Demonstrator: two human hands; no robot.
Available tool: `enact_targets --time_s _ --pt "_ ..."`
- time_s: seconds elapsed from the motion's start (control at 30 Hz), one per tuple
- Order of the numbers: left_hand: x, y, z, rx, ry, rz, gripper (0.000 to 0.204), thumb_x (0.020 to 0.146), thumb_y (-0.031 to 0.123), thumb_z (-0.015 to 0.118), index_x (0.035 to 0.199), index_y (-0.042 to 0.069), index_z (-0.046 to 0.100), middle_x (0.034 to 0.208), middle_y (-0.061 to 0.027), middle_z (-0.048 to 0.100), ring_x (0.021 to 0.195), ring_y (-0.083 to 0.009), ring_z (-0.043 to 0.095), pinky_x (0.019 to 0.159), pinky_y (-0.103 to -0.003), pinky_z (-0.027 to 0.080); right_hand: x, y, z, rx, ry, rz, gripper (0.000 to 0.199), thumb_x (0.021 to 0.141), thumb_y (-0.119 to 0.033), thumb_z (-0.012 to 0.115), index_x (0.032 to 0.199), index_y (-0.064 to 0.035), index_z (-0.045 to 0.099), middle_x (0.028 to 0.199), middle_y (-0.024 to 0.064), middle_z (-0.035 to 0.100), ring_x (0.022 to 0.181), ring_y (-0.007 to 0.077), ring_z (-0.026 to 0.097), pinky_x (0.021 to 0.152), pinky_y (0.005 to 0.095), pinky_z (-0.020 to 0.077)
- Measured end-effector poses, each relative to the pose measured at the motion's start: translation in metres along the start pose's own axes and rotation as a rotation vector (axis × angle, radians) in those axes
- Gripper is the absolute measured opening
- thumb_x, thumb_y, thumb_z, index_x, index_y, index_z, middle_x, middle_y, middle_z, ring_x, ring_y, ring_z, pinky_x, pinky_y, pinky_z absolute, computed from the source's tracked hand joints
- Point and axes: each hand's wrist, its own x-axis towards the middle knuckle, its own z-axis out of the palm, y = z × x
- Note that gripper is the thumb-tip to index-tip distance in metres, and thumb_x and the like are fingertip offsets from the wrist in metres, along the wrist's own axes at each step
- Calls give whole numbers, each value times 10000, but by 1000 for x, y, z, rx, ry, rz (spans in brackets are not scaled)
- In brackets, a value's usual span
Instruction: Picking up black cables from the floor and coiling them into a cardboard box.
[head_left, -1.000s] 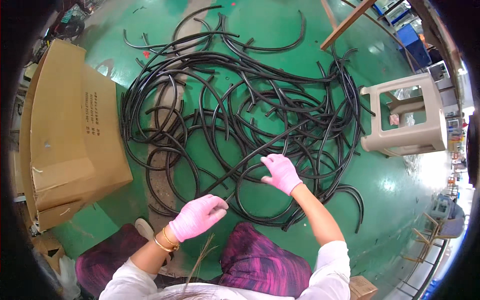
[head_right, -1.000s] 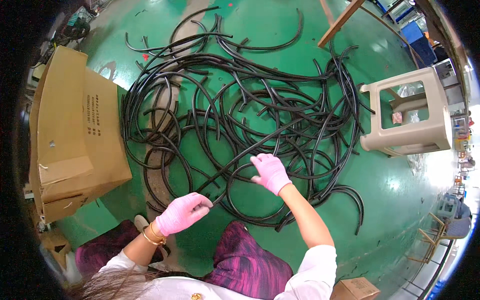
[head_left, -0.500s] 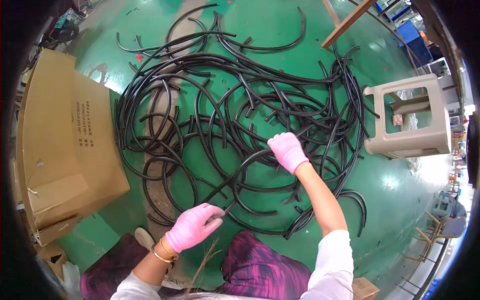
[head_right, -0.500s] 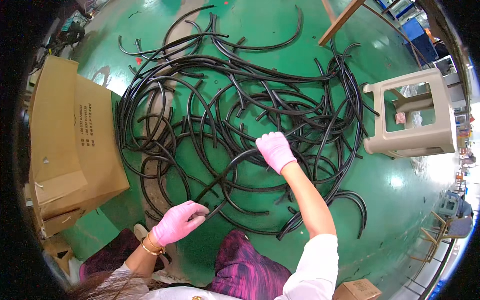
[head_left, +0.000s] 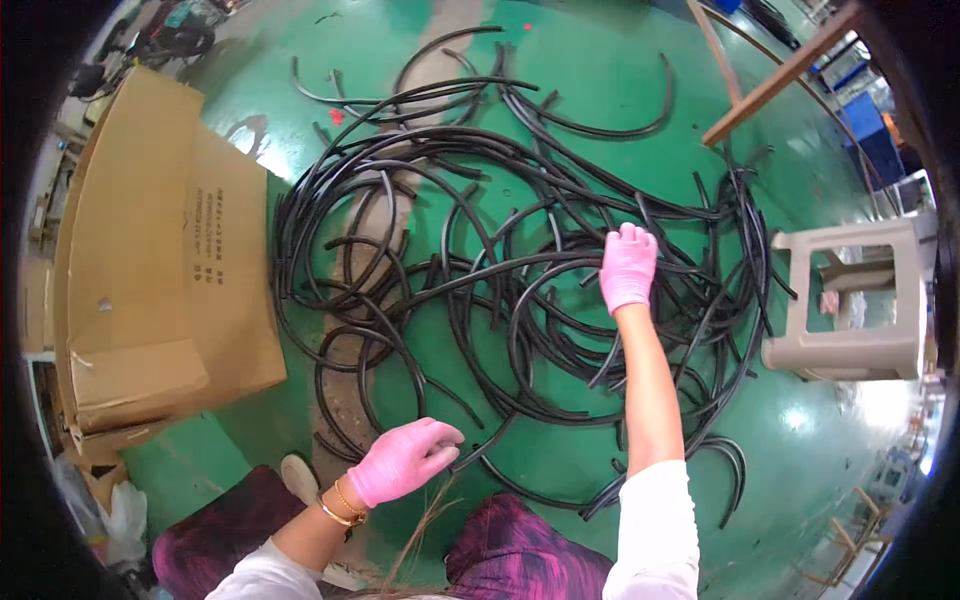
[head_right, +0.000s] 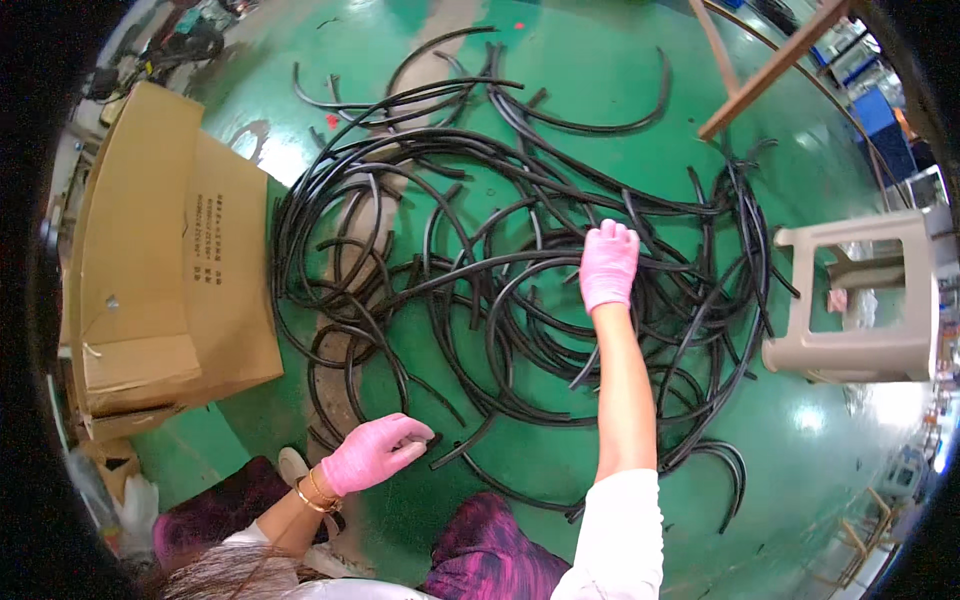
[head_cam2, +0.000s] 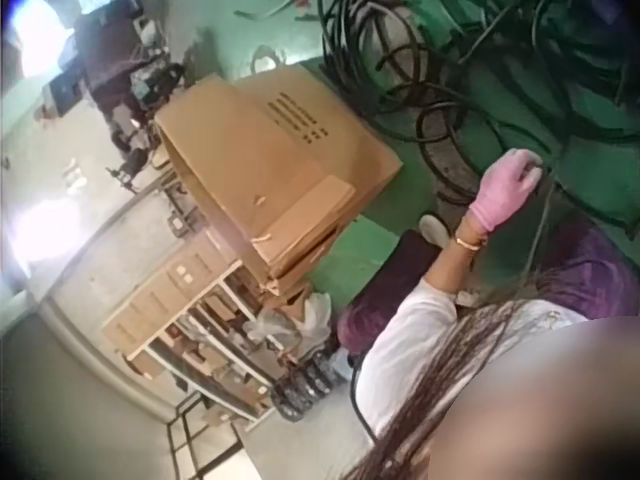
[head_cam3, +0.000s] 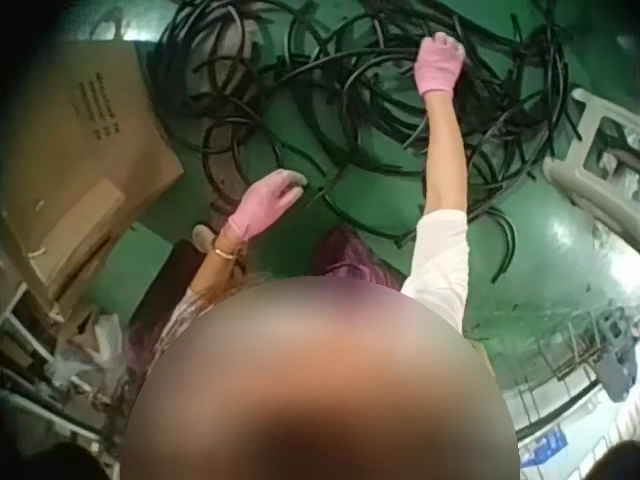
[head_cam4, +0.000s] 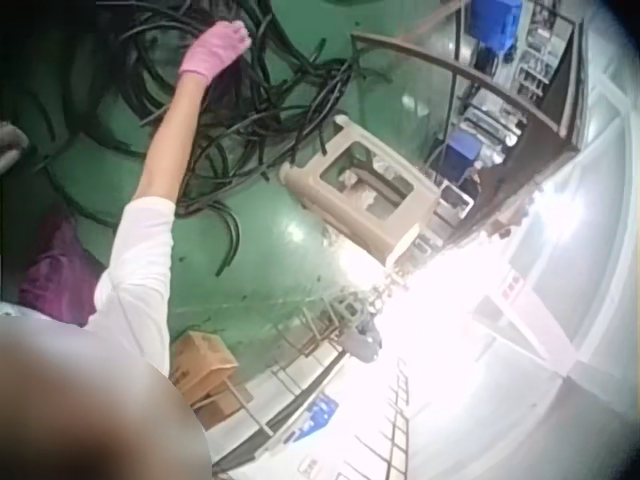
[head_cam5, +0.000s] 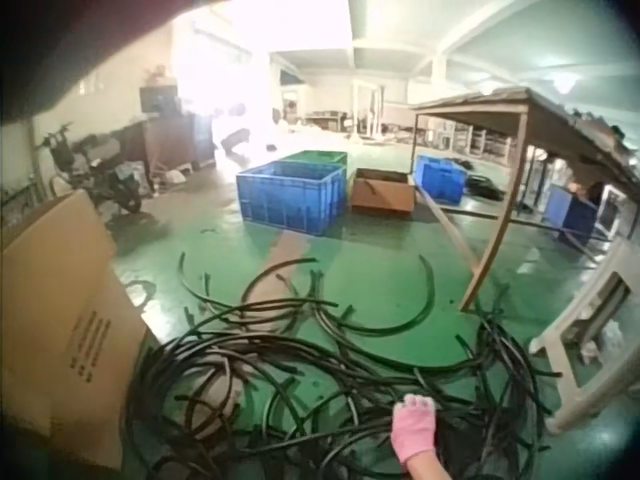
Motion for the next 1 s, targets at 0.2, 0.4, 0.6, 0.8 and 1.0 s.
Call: enact_targets --time_s 0.2,0.4,0.6,0.8,1.0 --pt "-1 -8 -18 -90 61 -7 184 911 134 627 1063 33 650 892 -103 621 789 -210 645 730 -315 529 -46 -32 -63 271 102 -127 62 813 -84 528 875 -80 531 772 94 574 725 278 590 683 405 439" --pt "-2 -48 -37 -71 199 -23 188 907 149 612 1047 32 657 906 -122 634 822 -234 642 749 -317 512 -91 -83 -237 602 -113 -571 92 794 -133 561 862 -87 521 650 55 513 552 228 566 498 371 429" --pt "-31 -108 -39 -468 197 -98 211 913 154 588 1053 11 656 969 -137 673 919 -267 653 849 -352 508 -19 -110 -340 934 -430 -839 310 727 -75 643 1024 -79 557 771 110 594 710 310 648 606 412 513" --pt "-47 -70 -91 -246 341 -342 220 909 184 615 1060 35 672 1004 -109 674 907 -216 639 830 -326 503 162 -186 -225 982 -492 -679 165 799 -163 619 904 -44 668 822 195 656 810 382 652 725 446 531" --pt "-58 -78 -89 -299 386 -459 226 912 216 616 1068 64 678 984 -81 658 881 -182 620 817 -300 497 254 -232 -28 406 -149 -155 266 881 -145 555 1129 -171 647 1152 137 652 1066 332 632 894 444 517"
